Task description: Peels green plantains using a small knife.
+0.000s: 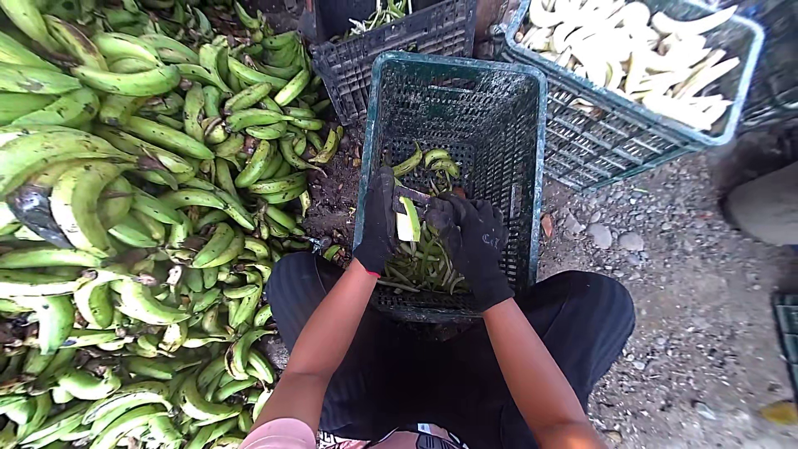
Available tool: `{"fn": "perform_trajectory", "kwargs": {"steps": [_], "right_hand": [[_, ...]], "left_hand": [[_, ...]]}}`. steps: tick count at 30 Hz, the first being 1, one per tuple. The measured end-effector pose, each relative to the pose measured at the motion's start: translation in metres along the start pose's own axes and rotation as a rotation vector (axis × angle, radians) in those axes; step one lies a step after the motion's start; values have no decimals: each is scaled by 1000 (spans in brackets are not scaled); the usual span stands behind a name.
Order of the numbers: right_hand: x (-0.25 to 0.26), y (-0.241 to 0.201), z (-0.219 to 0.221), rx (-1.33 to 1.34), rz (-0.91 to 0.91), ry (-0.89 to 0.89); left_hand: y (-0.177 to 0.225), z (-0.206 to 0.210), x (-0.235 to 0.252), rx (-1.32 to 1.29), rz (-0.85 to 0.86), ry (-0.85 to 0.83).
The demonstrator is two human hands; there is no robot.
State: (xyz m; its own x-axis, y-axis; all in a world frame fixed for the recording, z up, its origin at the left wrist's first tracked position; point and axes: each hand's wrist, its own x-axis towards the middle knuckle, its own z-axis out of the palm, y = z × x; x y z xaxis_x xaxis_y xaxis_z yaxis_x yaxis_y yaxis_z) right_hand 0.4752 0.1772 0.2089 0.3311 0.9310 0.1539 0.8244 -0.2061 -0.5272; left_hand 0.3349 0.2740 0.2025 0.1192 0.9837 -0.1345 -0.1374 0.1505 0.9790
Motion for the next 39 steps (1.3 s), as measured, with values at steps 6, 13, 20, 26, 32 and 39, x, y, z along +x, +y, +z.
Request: {"fn": "perform_trajectory", "kwargs": {"steps": [6, 13, 20, 26, 32, 39], "right_hand": [[-6, 3, 6, -22, -18, 78], [35, 10, -10, 252, 160, -140], [1, 21, 17, 153, -223, 145], [-15, 21, 30, 90, -339, 294], [-11, 3, 15, 221, -20, -88], [27, 0, 20, 564, 252, -265]], "left_hand": [[6, -2, 3, 103, 132, -147], [18, 5, -23, 204, 224, -362], [26, -3, -2, -280, -45, -183], [24, -12, 7, -508, -350, -235], [31, -3, 2, -34, 3, 1], [26, 4, -17, 445, 160, -204]]}}
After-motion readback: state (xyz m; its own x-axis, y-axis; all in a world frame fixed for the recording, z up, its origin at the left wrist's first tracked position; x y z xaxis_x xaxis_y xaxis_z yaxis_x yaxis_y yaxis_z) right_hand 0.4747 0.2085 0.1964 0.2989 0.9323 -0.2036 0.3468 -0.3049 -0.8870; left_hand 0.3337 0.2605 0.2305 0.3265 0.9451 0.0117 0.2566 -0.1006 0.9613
